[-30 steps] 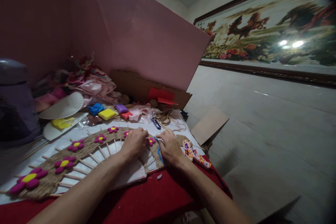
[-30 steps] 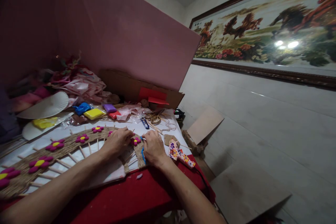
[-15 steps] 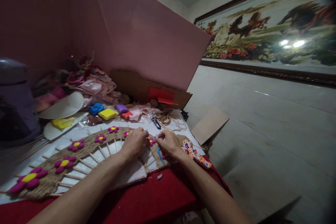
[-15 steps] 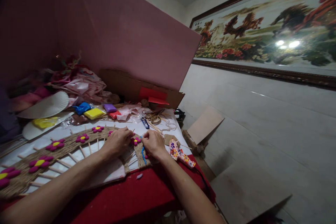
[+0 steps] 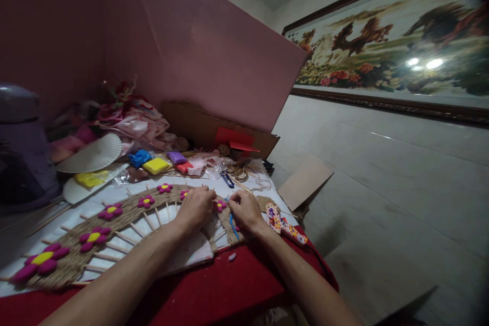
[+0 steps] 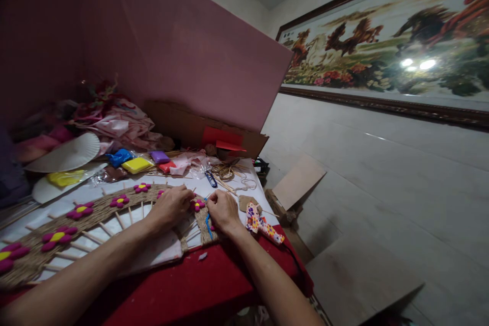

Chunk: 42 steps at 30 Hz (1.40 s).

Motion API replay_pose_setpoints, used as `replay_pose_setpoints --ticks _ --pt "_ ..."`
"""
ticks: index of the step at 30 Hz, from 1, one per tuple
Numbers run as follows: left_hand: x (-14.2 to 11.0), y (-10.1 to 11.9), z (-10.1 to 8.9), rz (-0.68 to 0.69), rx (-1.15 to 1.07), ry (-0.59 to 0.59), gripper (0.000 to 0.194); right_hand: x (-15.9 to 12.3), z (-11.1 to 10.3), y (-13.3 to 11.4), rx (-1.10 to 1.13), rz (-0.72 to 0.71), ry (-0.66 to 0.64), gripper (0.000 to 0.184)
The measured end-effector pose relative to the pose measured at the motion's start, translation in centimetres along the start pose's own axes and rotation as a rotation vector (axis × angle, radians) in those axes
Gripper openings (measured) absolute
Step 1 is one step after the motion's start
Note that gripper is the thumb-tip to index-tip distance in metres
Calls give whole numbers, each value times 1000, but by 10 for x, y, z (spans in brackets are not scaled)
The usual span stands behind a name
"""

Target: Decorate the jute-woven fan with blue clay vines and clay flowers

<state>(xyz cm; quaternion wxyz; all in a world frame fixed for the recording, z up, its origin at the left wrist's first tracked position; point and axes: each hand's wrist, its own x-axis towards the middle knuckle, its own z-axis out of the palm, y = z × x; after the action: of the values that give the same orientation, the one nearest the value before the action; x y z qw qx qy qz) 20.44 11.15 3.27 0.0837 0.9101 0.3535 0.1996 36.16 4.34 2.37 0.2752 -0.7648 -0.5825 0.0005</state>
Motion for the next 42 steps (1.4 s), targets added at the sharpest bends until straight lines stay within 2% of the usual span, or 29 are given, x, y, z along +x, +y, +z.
replay_pose_setpoints --ticks 16,27,42 --pt "-1 0 0 10 -20 29 28 1 1 -1 -9 -71 25 11" --pt "-1 0 1 15 -9 24 27 -1 -10 -4 47 -65 7 19" --pt "-1 0 2 9 -9 27 28 -8 -10 -2 -32 -248 36 17"
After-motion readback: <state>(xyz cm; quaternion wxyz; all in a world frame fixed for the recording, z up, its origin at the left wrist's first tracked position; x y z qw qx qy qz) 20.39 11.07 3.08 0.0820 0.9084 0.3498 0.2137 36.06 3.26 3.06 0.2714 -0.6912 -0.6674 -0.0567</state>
